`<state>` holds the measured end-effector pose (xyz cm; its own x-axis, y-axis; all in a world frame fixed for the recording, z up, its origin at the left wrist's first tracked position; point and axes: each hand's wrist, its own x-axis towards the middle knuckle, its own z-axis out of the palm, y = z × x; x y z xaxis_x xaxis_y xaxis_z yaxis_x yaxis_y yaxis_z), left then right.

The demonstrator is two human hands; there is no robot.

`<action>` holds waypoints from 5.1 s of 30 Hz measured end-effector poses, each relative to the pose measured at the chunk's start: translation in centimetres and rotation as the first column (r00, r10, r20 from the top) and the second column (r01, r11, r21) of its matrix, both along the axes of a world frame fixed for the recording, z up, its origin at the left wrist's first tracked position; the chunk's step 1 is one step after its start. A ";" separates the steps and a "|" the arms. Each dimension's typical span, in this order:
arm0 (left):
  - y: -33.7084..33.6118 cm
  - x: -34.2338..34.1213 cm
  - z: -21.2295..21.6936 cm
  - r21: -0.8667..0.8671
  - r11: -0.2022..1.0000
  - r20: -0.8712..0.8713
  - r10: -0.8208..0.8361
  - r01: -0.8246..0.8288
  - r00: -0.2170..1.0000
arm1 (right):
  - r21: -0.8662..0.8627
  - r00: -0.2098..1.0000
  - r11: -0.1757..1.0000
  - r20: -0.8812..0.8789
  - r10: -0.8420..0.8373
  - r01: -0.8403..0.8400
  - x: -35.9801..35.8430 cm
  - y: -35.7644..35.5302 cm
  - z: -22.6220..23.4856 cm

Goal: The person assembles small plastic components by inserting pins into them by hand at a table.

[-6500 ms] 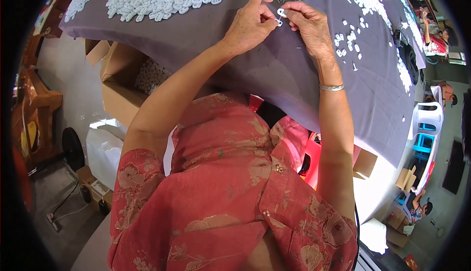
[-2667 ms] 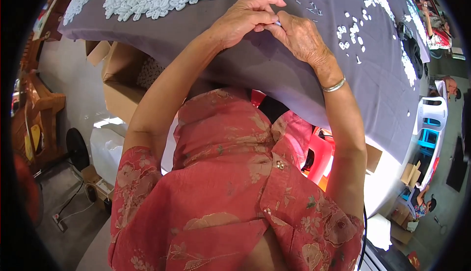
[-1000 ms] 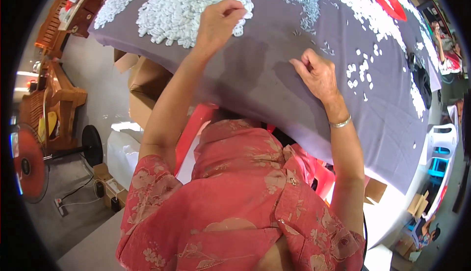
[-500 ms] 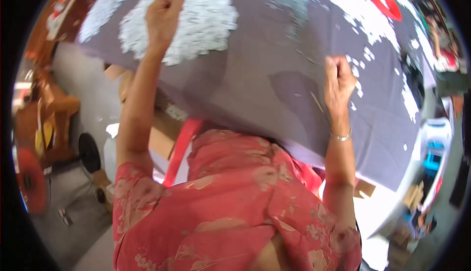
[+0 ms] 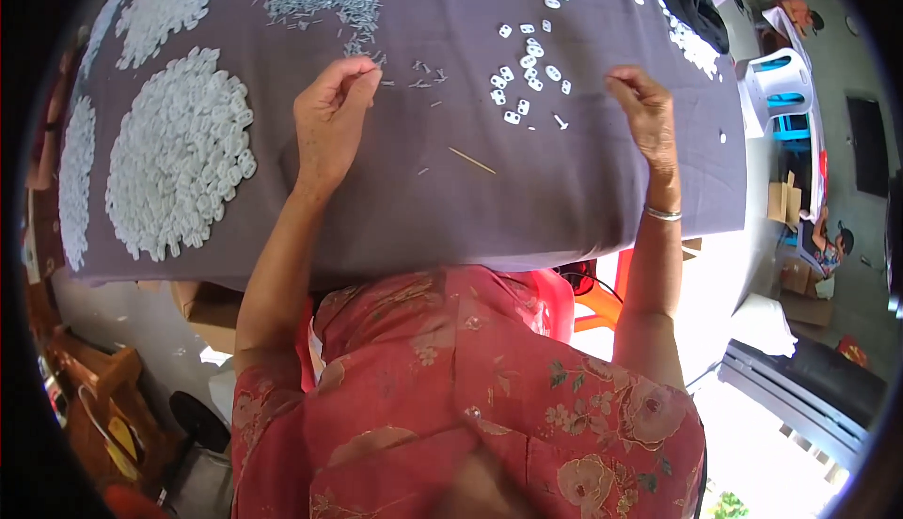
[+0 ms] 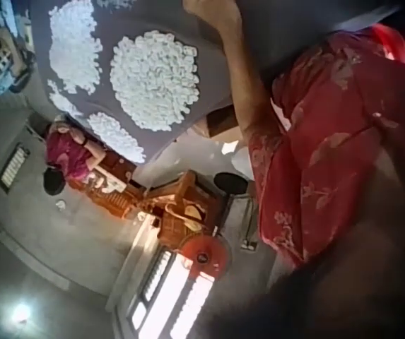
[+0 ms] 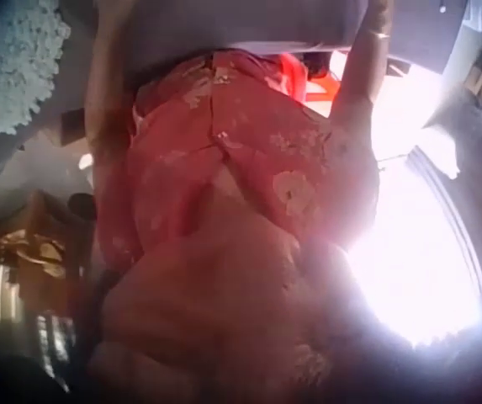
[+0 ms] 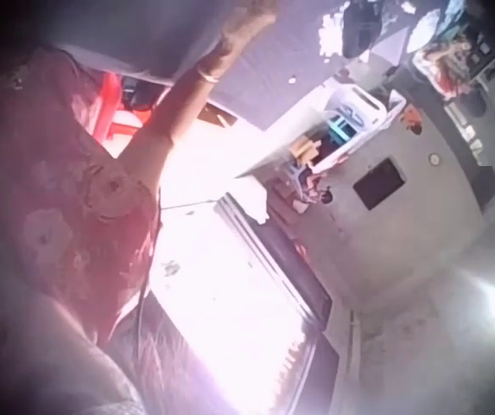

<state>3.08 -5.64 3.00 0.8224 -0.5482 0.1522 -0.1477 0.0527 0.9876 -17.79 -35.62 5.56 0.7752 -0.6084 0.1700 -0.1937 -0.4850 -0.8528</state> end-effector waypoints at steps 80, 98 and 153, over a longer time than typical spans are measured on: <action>-0.2 1.9 -1.8 -0.183 0.983 -0.213 -0.072 0.032 0.974 | -0.327 0.897 0.872 0.129 0.422 -0.363 14.5 15.0 -2.0; -0.1 1.8 -1.5 -0.160 0.986 -0.200 -0.084 0.052 0.976 | -0.017 0.875 0.897 0.212 0.436 -0.442 14.7 14.8 -2.9; 0.1 1.8 -1.1 -0.222 0.968 -0.161 -0.156 0.118 0.975 | 0.408 0.883 0.785 0.159 0.443 -0.467 14.4 13.9 -2.0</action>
<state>4.89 -5.58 1.89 0.7658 -0.6286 0.1359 0.0504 0.2694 0.9617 -3.36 -21.77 3.59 0.9777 -0.2081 0.0277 0.0078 -0.0958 -0.9954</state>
